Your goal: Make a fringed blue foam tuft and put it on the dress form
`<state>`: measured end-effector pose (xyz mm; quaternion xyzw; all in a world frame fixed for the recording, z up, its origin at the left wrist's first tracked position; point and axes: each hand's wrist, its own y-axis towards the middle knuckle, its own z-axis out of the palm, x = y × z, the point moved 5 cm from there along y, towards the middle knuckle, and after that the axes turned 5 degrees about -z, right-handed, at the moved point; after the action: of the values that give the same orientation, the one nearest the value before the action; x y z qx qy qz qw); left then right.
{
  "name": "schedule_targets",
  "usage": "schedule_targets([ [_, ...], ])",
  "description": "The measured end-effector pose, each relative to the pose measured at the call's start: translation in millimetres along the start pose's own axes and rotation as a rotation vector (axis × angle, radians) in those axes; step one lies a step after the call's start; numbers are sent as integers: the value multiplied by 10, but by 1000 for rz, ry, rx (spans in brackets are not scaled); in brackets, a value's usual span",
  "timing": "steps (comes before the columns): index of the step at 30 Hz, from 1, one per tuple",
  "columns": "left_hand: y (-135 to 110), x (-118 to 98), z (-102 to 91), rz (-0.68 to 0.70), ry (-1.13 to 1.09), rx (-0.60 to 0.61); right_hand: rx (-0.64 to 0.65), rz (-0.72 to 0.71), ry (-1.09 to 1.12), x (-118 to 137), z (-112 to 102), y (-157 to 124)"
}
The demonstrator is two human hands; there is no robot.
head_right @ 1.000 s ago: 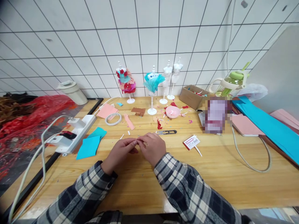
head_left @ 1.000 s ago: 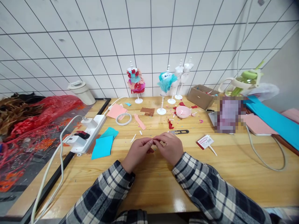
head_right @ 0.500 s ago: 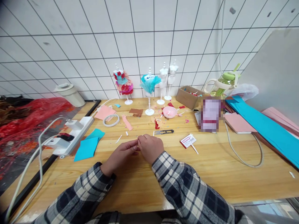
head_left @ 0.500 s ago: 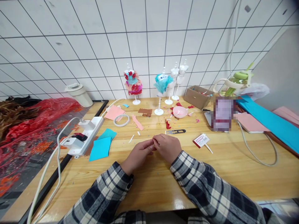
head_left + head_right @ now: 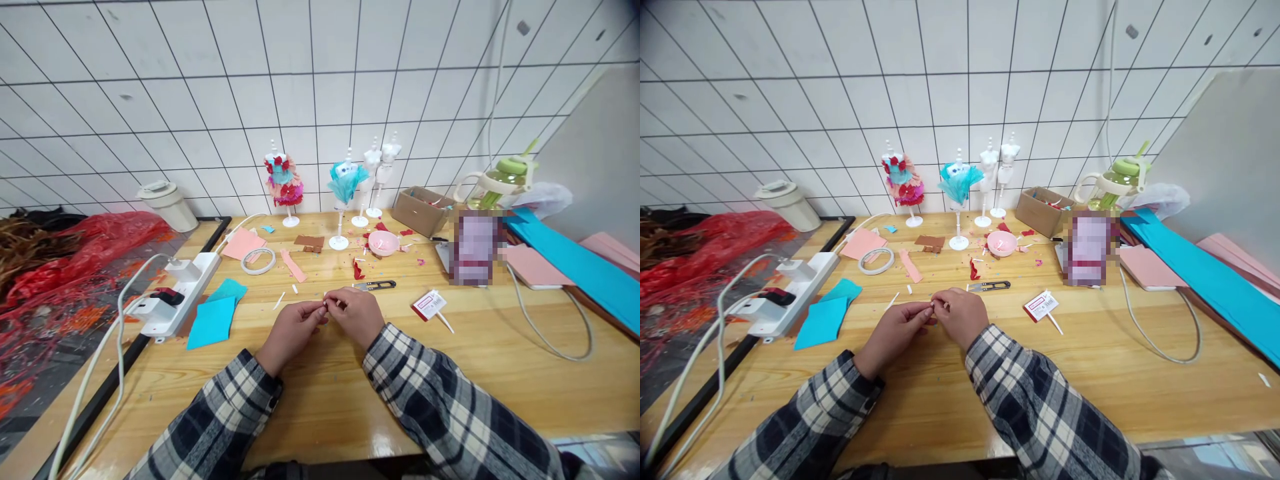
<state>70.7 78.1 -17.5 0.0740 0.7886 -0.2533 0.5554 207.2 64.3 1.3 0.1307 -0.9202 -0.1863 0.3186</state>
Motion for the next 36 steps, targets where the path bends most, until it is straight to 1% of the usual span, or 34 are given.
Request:
schedule_targets([
  [3, -8, -21, -46, 11, 38, -65, -27, -30, 43, 27, -13, -15],
  [6, -15, -26, -59, 11, 36, -72, -63, -51, 67, 45, -26, -20],
  [8, -23, -43, -97, 48, 40, -112, -86, -29, 107, 36, -23, -15],
  [9, -33, -68, -133, 97, 55, -161, -93, -2, 149, 24, -14, -12],
  [11, -68, -148, -200, 247, 118, -261, -98, 76, 261, -6, 16, -8],
  [12, -86, -188, -214, 318, 161, -281, -96, 110, 317, -15, 35, -8],
  [13, -98, -218, -211, 370, 204, -274, -91, 134, 367, -16, 53, -9],
  [14, -100, -234, -198, 393, 234, -250, -87, 151, 408, -14, 68, -12],
  [15, -95, -238, -185, 390, 251, -225, -88, 170, 438, -11, 79, -17],
  [17, -71, -221, -165, 330, 248, -188, -90, 223, 479, -15, 98, -32],
  [20, -38, -203, -157, 253, 237, -168, -72, 341, 534, -39, 143, -65],
  [24, -27, -211, -200, 218, 304, -236, -5, 466, 671, -43, 242, -100],
  [28, -28, -206, -224, 220, 330, -258, -15, 537, 771, -36, 281, -115],
  [31, -25, -200, -259, 226, 405, -300, -42, 582, 790, -71, 255, -107],
  [34, -18, -204, -309, 242, 464, -355, -71, 590, 784, -130, 194, -79],
  [36, -11, -202, -326, 242, 470, -360, -82, 581, 803, -153, 164, -64],
])
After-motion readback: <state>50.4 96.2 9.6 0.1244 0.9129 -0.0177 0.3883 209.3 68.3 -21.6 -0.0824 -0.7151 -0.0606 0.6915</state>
